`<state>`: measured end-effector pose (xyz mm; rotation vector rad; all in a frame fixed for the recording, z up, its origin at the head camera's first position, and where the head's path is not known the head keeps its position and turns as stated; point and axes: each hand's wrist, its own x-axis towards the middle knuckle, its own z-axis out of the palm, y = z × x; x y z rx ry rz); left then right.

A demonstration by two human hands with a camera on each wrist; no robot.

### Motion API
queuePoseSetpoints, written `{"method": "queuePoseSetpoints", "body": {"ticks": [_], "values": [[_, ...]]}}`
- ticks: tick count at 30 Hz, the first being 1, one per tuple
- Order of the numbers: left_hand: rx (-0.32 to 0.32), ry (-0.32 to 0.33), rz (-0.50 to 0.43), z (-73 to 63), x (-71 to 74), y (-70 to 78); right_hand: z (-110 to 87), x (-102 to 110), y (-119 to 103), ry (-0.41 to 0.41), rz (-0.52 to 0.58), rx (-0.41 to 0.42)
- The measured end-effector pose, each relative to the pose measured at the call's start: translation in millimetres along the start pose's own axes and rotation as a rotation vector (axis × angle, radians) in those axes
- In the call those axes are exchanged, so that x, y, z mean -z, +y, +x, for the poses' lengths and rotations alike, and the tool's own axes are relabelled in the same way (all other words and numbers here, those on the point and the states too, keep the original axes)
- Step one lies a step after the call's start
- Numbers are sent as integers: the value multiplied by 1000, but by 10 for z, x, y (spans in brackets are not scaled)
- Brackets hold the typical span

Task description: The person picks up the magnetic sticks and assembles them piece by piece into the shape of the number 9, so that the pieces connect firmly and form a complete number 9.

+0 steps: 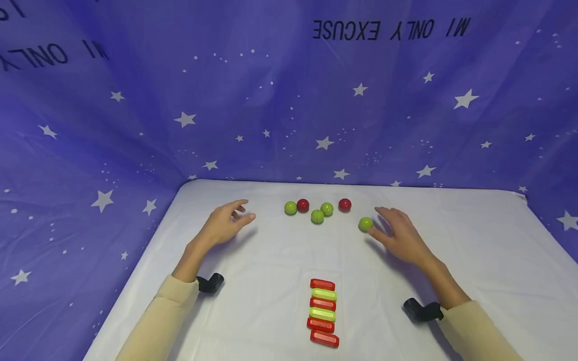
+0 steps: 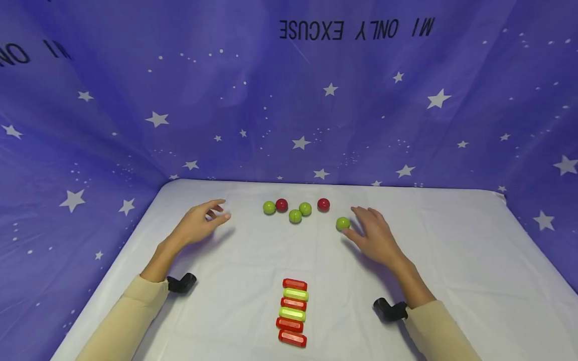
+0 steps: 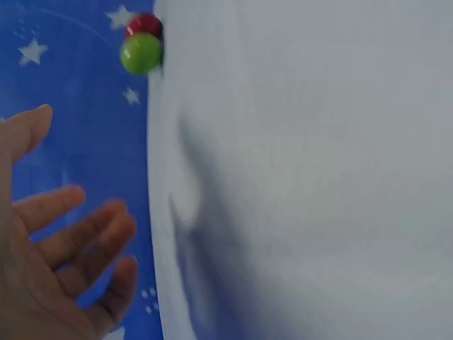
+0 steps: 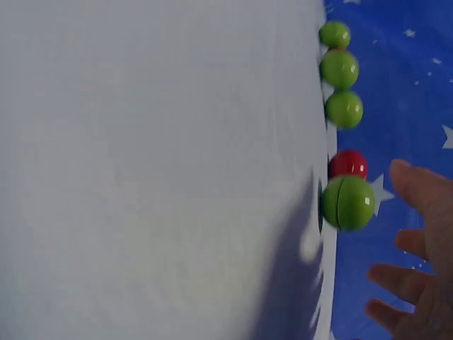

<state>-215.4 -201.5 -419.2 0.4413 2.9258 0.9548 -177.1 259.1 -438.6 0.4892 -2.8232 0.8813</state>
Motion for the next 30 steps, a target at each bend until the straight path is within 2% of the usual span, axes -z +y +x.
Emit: {"method": "queuePoseSetpoints", "body": {"ticks": [3, 8, 15, 18, 24, 27, 30], "values": [[-53, -24, -97, -85, -67, 106, -15, -30, -28, -43, 86, -29], [-152, -82, -124, -203, -231, 320, -2, -62, -52, -53, 149, -54], [-266, -215, -229, -338, -456, 583, 46, -116, -75, -50, 176, -81], [-281, -281, -280, -390, -544, 692, 59, -125, -84, -37, 163, -83], [-248, -399, -372, -451, -728, 872, 66, -133, -96, -24, 144, -103], [-253, -425, -391, -454, -808, 924, 61, -141, -94, -12, 143, -116], [-271, -427, -362, -451, -857, 967, 67, -151, -83, 1, 144, -121]]}}
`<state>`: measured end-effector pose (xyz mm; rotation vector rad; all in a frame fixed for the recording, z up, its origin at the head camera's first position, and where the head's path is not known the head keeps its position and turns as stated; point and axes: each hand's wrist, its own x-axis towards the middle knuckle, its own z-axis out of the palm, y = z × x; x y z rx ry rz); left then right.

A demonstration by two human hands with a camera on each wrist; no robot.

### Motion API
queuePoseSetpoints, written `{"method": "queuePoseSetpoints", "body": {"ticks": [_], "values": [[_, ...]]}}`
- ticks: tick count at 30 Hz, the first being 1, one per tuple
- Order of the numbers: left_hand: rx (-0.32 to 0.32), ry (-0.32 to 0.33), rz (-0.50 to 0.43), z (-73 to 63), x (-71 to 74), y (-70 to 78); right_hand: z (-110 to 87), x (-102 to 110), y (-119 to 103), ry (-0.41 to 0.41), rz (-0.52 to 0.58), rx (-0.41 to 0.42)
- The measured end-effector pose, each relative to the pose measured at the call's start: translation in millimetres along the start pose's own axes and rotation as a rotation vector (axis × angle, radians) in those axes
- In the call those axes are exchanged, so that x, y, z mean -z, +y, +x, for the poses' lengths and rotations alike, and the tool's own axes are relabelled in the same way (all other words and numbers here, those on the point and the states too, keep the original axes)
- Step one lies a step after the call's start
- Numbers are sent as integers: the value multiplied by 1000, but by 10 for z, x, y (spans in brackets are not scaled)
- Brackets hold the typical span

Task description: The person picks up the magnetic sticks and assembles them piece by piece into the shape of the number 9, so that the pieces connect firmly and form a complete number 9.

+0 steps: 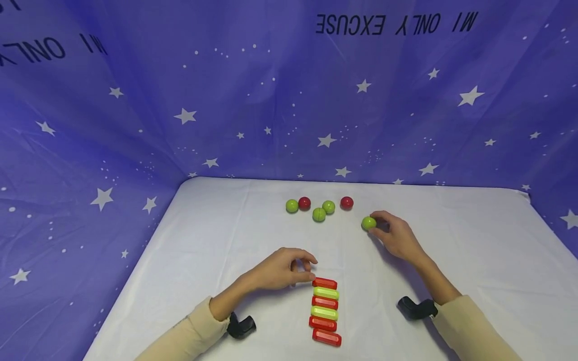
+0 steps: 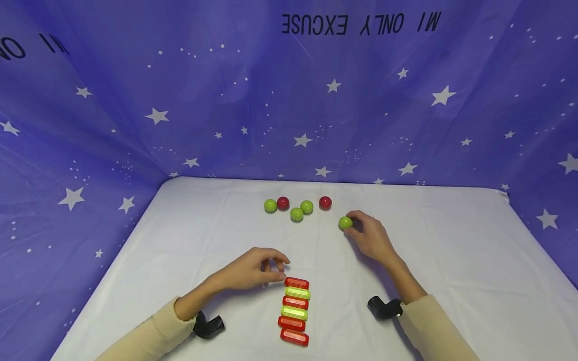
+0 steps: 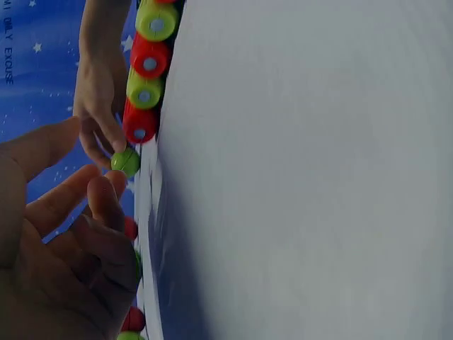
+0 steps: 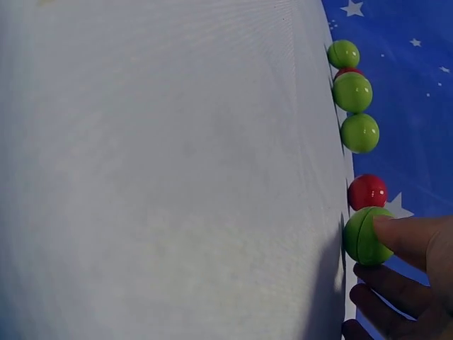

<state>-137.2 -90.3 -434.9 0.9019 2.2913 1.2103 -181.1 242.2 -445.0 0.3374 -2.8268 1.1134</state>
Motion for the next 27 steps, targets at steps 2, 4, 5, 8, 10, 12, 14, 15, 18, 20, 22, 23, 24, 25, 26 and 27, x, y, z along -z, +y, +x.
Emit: {"method": "queuePoseSetpoints", "body": {"ticks": [2, 4, 5, 8, 10, 12, 14, 15, 18, 20, 22, 23, 24, 25, 26, 27], "values": [[-10, -8, 21, 20, -31, 11, -2, -4, 13, 9, 5, -3], [-16, -21, 31, 36, -59, 21, -4, -7, 24, 15, 8, -7], [-19, -28, 35, 45, -72, 23, -3, -7, 25, 15, 9, -8], [-23, -49, 50, 71, -100, 26, -2, -11, 33, 19, 9, -10], [-25, -57, 66, 85, -109, 30, 0, -10, 32, 17, 7, -12], [-19, -59, 78, 99, -111, 37, -2, -9, 33, 19, 6, -15], [-11, -59, 83, 110, -110, 41, -5, -5, 27, 21, 6, -14], [-6, -60, 84, 114, -108, 44, -7, -3, 26, 21, 5, -14], [5, -72, 89, 127, -112, 44, -11, 2, 21, 23, 3, -11], [3, -80, 105, 135, -120, 38, -11, 3, 19, 21, 1, -11], [-4, -85, 129, 142, -130, 30, -7, 3, 14, 17, -2, -12], [-8, -86, 137, 145, -134, 27, -5, 3, 11, 15, -1, -12], [-10, -87, 145, 147, -137, 25, -3, 2, 9, 13, -1, -13], [-11, -87, 150, 148, -139, 24, -2, 0, 10, 11, -2, -14], [-12, -88, 154, 148, -142, 22, -2, 0, 9, 9, -3, -16], [-12, -90, 156, 148, -143, 22, -3, -1, 11, 8, -3, -16]]}}
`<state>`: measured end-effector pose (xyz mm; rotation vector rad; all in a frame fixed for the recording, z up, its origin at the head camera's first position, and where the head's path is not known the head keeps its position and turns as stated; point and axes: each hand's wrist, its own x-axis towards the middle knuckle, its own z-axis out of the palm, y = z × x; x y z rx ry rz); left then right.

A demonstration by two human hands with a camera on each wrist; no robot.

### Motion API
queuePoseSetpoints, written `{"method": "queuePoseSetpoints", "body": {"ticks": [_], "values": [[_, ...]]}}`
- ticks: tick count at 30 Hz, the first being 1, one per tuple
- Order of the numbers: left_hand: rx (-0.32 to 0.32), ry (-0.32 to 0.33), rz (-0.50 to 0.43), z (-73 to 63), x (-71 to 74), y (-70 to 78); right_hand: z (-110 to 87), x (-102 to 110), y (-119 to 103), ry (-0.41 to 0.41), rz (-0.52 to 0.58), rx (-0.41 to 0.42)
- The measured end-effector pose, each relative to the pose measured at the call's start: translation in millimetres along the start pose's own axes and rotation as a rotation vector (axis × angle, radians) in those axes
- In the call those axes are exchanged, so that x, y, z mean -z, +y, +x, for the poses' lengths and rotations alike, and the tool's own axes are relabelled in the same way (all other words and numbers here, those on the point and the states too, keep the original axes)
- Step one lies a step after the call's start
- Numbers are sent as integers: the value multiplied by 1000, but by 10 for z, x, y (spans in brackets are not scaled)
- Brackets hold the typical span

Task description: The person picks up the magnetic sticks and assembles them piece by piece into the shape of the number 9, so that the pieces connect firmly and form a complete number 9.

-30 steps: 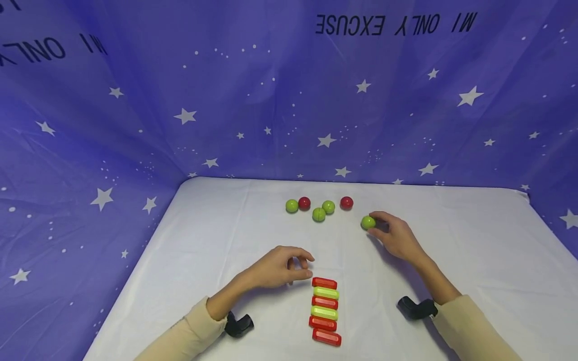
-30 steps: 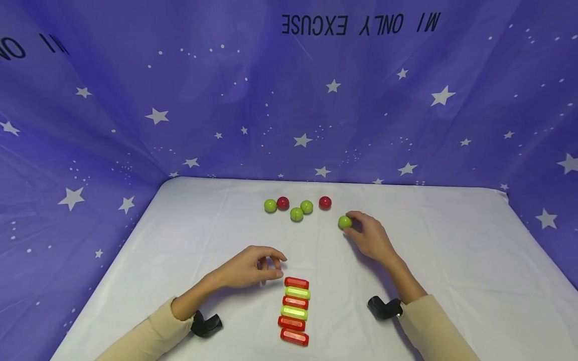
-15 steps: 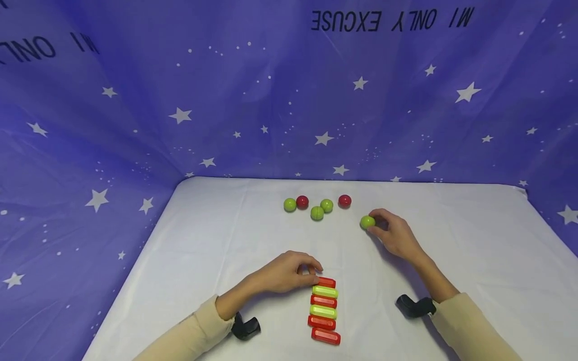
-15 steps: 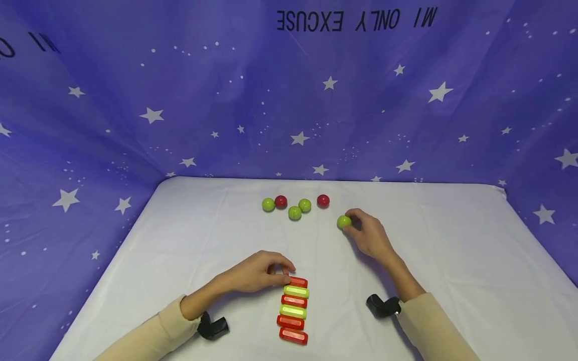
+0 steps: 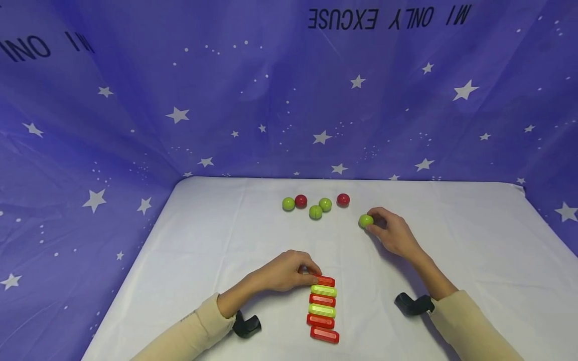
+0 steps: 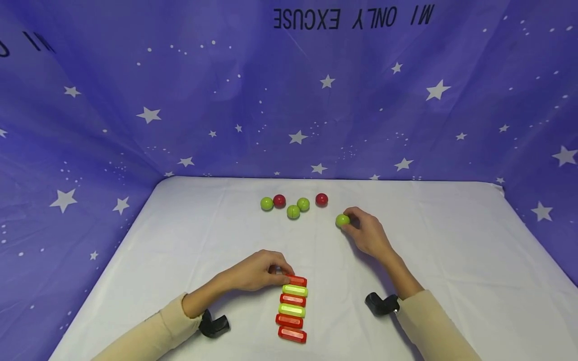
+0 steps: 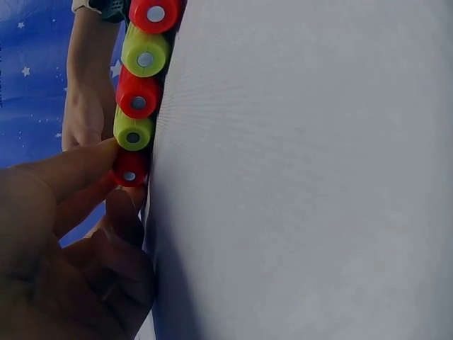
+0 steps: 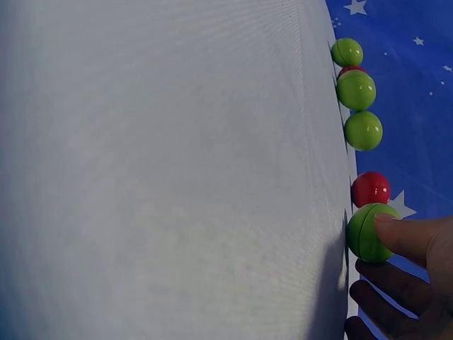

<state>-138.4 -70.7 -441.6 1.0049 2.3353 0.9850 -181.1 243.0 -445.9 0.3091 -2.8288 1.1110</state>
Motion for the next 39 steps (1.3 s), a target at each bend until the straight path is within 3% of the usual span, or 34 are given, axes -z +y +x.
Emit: {"method": "queuePoseSetpoints", "body": {"ticks": [21, 33, 39], "values": [[-21, -21, -16, 12, 4, -45, -19, -10, -29, 4, -12, -2], [-12, -29, -17, -2, 18, -38, -149, -94, -365, -59, 107, 94], [-2, -37, -23, 9, 18, -51, -252, -151, -492, -95, 128, 104]]}}
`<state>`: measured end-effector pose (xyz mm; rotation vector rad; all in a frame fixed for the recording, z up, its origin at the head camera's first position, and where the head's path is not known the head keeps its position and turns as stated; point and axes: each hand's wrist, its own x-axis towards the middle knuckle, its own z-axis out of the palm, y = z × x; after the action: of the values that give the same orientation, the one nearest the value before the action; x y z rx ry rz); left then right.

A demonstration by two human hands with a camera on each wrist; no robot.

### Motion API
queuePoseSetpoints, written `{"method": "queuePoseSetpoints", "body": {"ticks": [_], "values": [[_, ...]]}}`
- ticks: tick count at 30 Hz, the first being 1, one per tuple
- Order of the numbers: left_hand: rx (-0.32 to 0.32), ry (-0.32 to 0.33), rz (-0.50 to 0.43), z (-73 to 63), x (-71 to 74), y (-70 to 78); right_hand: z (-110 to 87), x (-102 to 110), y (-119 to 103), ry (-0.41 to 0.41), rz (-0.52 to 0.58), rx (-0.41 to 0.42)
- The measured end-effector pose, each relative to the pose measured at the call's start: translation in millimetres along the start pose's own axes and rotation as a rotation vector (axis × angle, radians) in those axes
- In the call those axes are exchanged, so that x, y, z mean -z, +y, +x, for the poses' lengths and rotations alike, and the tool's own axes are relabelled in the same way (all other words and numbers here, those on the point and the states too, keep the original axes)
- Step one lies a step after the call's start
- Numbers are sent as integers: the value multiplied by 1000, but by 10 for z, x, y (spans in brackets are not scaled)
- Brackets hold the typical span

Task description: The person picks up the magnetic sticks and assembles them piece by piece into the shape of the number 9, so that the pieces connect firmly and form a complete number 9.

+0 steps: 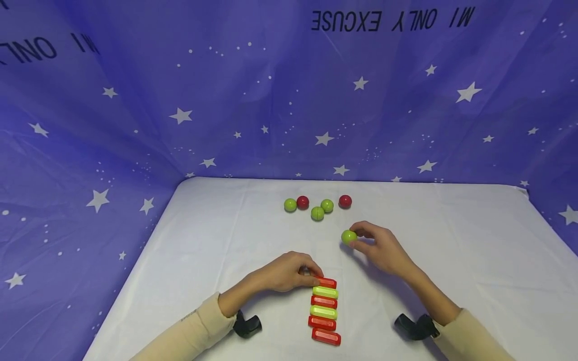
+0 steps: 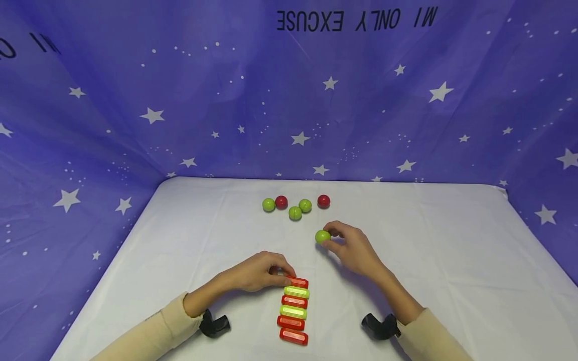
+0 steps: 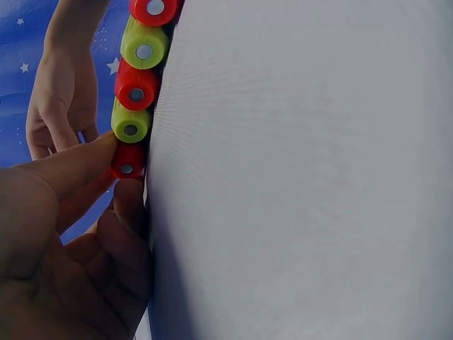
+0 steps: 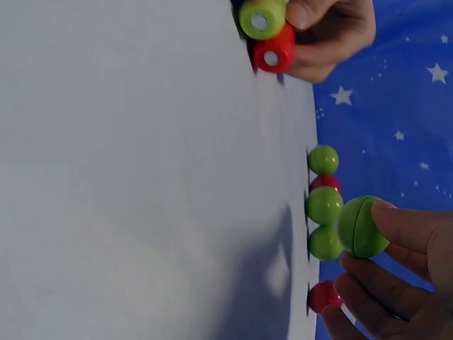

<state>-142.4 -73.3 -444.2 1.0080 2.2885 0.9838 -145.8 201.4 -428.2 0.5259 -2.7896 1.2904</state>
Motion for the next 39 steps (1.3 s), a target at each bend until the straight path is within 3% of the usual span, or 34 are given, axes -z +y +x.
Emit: {"method": "queuePoseSetpoints", "body": {"ticks": [14, 39], "values": [[-14, -4, -1, -12, 2, 14, -94, -162, 87, -21, -93, -7], [-17, -25, 7, -11, 20, 5, -92, -146, 68, -38, -90, -8]]}}
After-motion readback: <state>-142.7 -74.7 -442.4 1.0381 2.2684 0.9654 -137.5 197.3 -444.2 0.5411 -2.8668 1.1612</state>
